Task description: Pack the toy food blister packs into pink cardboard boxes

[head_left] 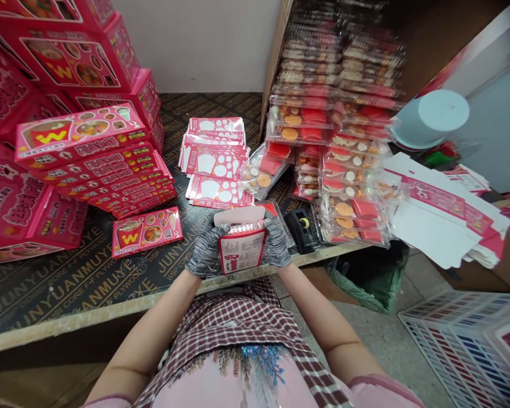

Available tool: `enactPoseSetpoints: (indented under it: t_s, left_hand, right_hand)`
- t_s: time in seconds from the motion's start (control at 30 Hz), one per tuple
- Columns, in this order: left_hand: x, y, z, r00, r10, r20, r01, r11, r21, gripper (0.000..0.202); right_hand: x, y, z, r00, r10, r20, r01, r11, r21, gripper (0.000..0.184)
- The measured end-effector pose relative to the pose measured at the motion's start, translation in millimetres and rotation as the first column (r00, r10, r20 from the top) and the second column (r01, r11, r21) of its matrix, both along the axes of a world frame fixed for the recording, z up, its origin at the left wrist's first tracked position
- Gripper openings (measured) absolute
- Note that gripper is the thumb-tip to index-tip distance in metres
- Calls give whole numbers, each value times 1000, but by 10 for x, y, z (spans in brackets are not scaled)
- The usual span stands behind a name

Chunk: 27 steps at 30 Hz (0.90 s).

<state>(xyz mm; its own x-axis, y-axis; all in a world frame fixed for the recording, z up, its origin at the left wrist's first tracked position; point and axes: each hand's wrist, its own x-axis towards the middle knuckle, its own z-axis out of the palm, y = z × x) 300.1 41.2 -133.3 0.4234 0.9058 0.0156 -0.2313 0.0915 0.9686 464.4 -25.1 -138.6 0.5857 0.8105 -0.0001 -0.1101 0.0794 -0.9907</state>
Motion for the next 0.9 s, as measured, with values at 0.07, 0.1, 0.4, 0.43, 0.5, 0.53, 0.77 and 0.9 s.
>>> enactPoseSetpoints:
  t_s: [0.07,0.1,0.4,0.43,0.5,0.53,0.77,0.9]
  left_hand:
    - [-60,-9,133,1000,29,-6,-29,997,65,34]
    - [-95,-25,192,999,32,-32,-27,990,140,27]
    - [-284,-79,447,952,59,-300,103,862,497,15]
    - [-289,-74,467,951,44,-305,112,873,474,15]
    - [-296,-69,510,948,11,-319,130,900,416,16]
    - [-299,-70,530,945,-8,-327,143,909,391,16]
    - [-338,-127,566,943,-30,-331,174,894,414,13]
    - [-401,-70,517,925,-52,-376,199,909,365,25]
  right_hand:
    - [28,-28,84,998,15,-60,-13,1000,18,25]
    - [35,-39,124,992,53,-115,-49,998,41,22]
    - [138,-156,246,970,195,-146,-178,976,122,37]
    - [171,-176,255,981,189,-50,-182,976,116,33]
    - [234,-214,278,972,201,123,-214,971,102,24]
    - [261,-231,292,960,218,177,-237,967,96,21]
    - [347,-310,382,907,291,304,-325,943,68,15]
    - [378,-351,384,867,331,373,-381,922,67,17]
